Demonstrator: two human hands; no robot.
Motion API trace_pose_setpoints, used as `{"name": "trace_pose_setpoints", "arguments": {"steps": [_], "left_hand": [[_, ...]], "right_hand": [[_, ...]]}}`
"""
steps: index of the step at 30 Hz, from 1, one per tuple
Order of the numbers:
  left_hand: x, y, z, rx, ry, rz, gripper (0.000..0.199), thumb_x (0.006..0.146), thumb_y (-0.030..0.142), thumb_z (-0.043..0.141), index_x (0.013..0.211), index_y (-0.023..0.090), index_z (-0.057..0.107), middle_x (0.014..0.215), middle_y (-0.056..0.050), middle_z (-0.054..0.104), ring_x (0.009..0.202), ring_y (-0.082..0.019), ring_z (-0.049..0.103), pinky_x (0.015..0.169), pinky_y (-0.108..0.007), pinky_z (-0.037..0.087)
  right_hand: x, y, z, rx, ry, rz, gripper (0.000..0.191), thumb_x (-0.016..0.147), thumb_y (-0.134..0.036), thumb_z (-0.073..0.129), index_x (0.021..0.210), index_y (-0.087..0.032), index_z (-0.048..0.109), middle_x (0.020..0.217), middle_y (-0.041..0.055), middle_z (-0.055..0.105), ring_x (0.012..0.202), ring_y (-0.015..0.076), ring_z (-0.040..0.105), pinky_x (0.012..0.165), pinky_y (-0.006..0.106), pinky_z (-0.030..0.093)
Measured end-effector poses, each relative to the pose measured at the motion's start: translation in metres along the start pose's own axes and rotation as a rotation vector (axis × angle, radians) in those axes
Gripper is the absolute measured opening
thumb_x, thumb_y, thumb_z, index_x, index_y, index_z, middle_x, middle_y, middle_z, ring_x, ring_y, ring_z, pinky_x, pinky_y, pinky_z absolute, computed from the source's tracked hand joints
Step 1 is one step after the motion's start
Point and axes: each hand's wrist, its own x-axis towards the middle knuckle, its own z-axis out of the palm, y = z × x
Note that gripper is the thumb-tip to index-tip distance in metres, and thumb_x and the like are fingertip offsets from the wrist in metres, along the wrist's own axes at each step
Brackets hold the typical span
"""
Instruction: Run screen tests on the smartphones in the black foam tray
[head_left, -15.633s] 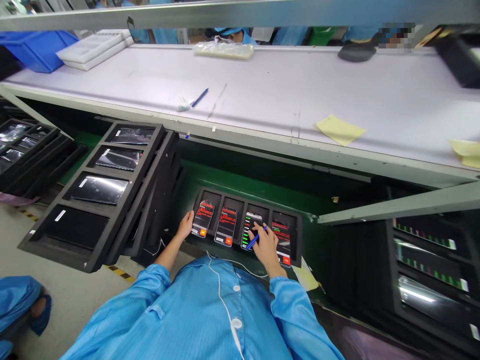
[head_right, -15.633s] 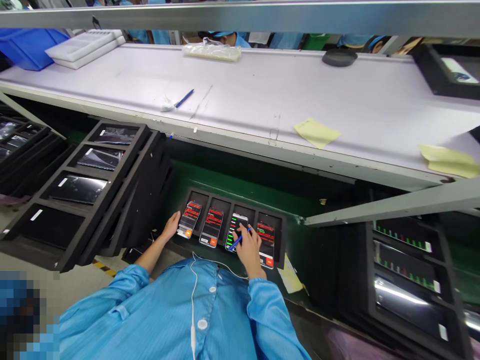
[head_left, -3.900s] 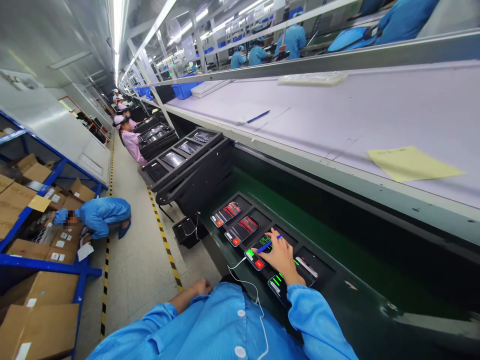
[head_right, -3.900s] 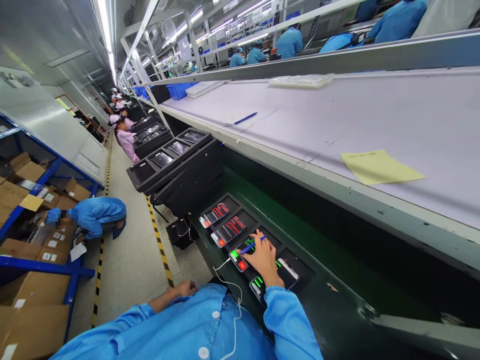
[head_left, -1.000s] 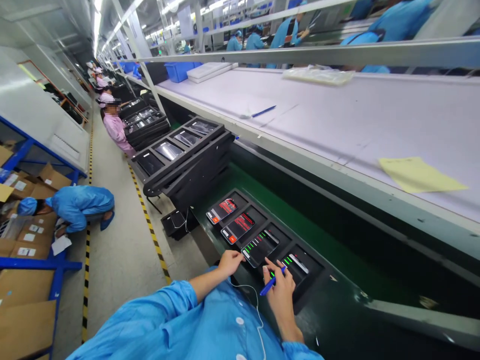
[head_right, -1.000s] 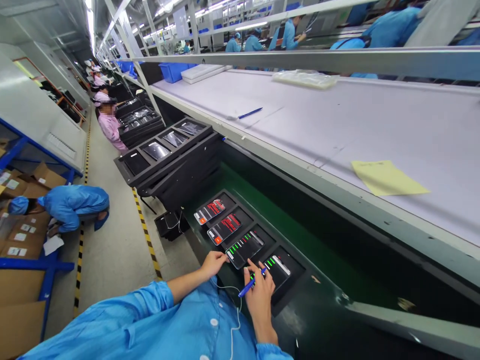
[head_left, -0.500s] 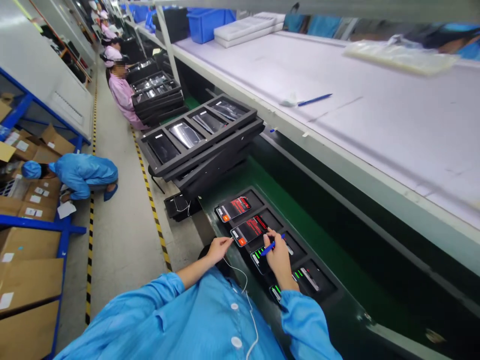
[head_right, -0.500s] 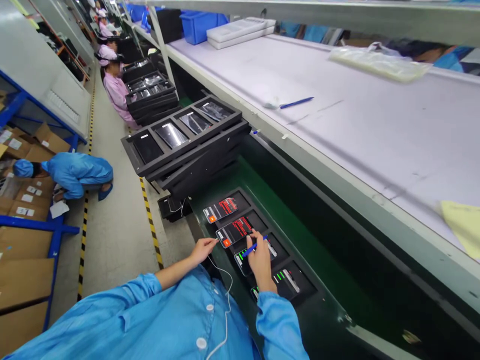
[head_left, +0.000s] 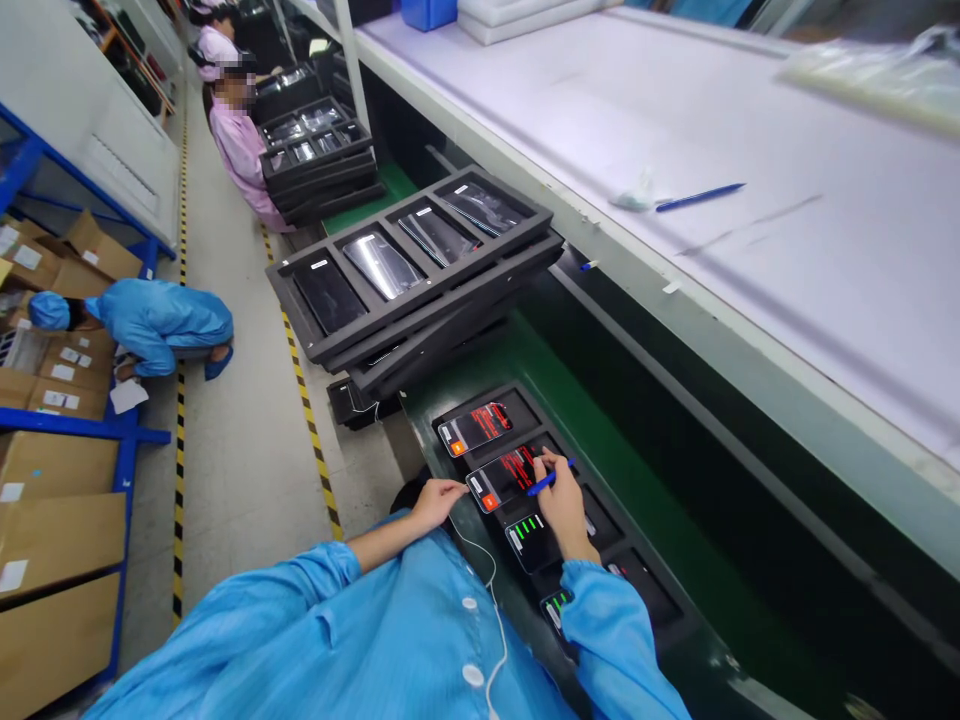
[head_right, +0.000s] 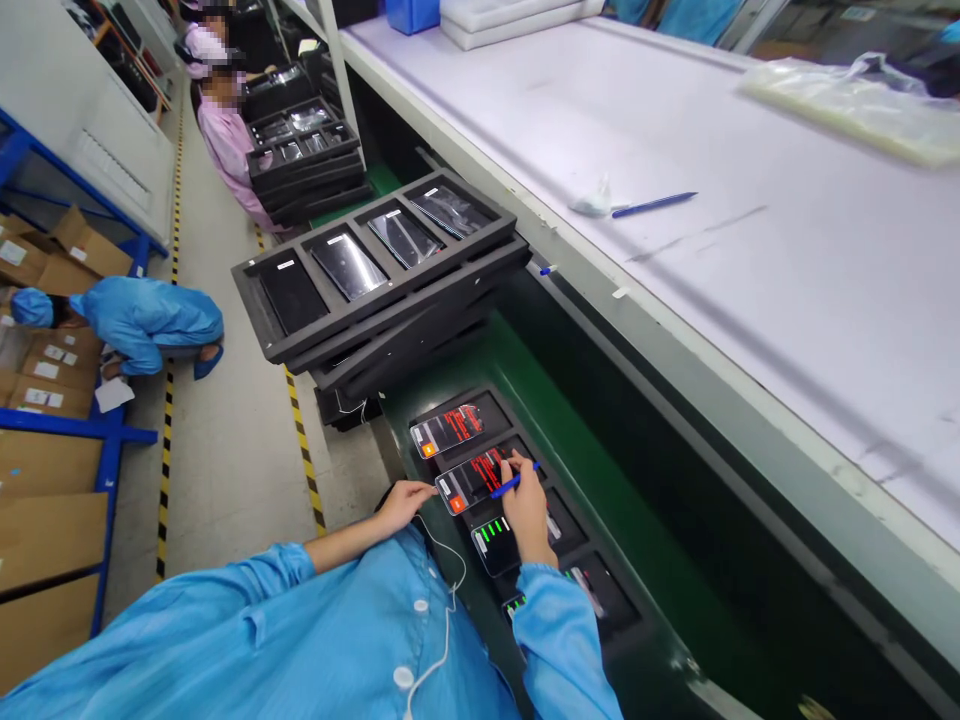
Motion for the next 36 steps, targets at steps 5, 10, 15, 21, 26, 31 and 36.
{"name": "trace_pose_setpoints", "arguments": {"steps": [5,10,15,21,26,31,36], "left_hand": [[0.004,0.006,-0.003,-0.015,-0.095,0.007,0.065,0.096,0.074,0.064,0.102,0.013,0.085,0.062,0.000,0.063,0.062,-0.015,0.054,0.067,-0.028,0.043],[0.014,0.014,-0.010,-0.075,-0.217,-0.064,0.073,0.088,0.084,0.067,0.093,0.012,0.079,0.078,-0.009,0.077,0.061,-0.013,0.055,0.067,-0.028,0.044],[0.021,0.026,-0.023,0.014,-0.349,-0.052,0.071,0.088,0.083,0.069,0.088,0.012,0.079,0.093,-0.013,0.082,0.071,-0.015,0.063,0.075,-0.029,0.049],[0.013,0.048,-0.047,0.541,-0.159,0.313,0.048,0.102,0.062,0.067,0.110,0.018,0.086,0.107,-0.012,0.081,0.104,-0.027,0.071,0.102,-0.040,0.053],[0.018,0.062,-0.060,0.880,-0.136,0.821,0.046,0.104,0.053,0.070,0.140,0.026,0.077,0.143,-0.016,0.067,0.134,-0.033,0.060,0.117,-0.052,0.049],[0.034,0.069,-0.051,1.034,-0.245,0.996,0.058,0.099,0.060,0.074,0.148,0.028,0.072,0.165,-0.016,0.052,0.150,-0.038,0.049,0.127,-0.063,0.041],[0.050,0.080,-0.059,0.983,-0.211,1.007,0.056,0.103,0.055,0.071,0.150,0.025,0.069,0.164,-0.018,0.053,0.149,-0.037,0.051,0.128,-0.063,0.041]], "right_hand": [[0.002,0.001,-0.001,0.000,-0.011,0.020,0.050,0.103,-0.072,0.047,0.110,-0.025,0.064,0.139,0.0169,0.074,0.117,0.0306,0.074,0.101,0.047,0.057],[0.001,-0.002,-0.001,-0.044,-0.040,-0.001,0.045,0.103,-0.068,0.047,0.110,-0.027,0.065,0.135,0.0135,0.076,0.117,0.0299,0.073,0.098,0.046,0.057],[0.002,-0.006,0.000,-0.036,-0.018,0.044,0.047,0.102,-0.070,0.046,0.106,-0.027,0.065,0.133,0.0128,0.076,0.110,0.0292,0.074,0.093,0.045,0.058],[-0.004,-0.018,-0.003,0.116,0.114,0.075,0.055,0.101,-0.078,0.050,0.105,-0.025,0.064,0.134,0.0182,0.076,0.119,0.0311,0.073,0.105,0.049,0.056],[-0.036,-0.024,-0.023,0.128,0.307,0.173,0.055,0.100,-0.076,0.052,0.108,-0.025,0.068,0.142,0.0165,0.073,0.121,0.0314,0.071,0.111,0.050,0.052],[-0.088,-0.020,-0.053,0.114,0.514,0.347,0.059,0.098,-0.079,0.052,0.109,-0.023,0.067,0.139,0.0162,0.074,0.120,0.0323,0.070,0.107,0.049,0.051],[-0.140,-0.008,-0.069,0.103,0.805,0.594,0.064,0.095,-0.082,0.056,0.114,-0.022,0.065,0.125,0.0151,0.076,0.106,0.0297,0.069,0.100,0.045,0.051]]}}
